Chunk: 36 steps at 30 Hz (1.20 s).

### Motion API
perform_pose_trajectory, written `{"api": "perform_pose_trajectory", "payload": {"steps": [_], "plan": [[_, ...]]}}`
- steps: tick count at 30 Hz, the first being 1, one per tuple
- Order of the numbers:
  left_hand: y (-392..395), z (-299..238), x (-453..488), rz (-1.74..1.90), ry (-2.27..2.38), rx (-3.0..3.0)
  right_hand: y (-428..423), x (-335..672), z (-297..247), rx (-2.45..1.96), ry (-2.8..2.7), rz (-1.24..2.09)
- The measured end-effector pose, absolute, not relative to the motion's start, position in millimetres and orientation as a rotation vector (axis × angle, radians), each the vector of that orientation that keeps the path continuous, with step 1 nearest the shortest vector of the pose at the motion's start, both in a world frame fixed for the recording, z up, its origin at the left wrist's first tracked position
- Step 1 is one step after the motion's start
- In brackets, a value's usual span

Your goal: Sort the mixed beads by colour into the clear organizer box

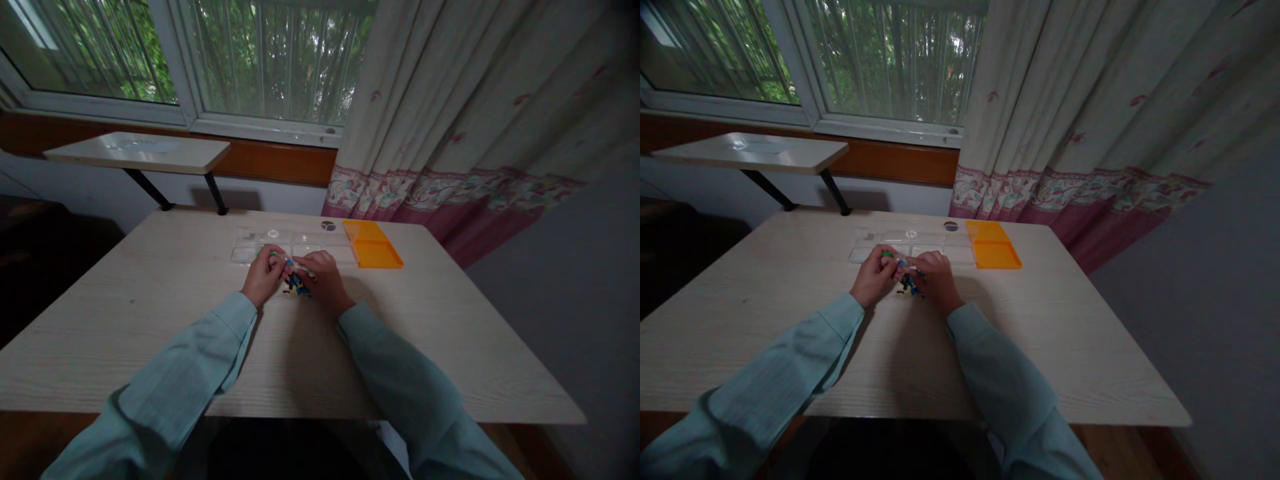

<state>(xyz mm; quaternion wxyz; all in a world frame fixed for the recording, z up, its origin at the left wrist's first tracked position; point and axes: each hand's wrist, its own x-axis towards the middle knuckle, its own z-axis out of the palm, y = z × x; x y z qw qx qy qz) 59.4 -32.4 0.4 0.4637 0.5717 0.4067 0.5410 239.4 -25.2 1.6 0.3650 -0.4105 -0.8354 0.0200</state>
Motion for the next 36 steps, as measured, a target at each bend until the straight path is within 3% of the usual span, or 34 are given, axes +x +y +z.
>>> {"api": "perform_pose_trajectory", "payload": {"steps": [13,19,30,36], "plan": [[-33.4,-7.2,62.4,1.268,1.028,1.661,-23.3,240.4,3.8,-1.022,-2.027,0.187],[-32.0,-4.0,57.4,1.273,1.261,2.059,-5.5,258.8,-1.8,-1.192,-1.758,0.035],[-39.3,0.2,57.0,0.876,0.957,2.564,7.4,269.3,-15.3,-1.528,-1.612,-0.138],[-39.6,-1.2,58.3,0.829,0.968,2.606,8.5,268.1,-17.0,-1.533,-1.654,-0.14]]}}
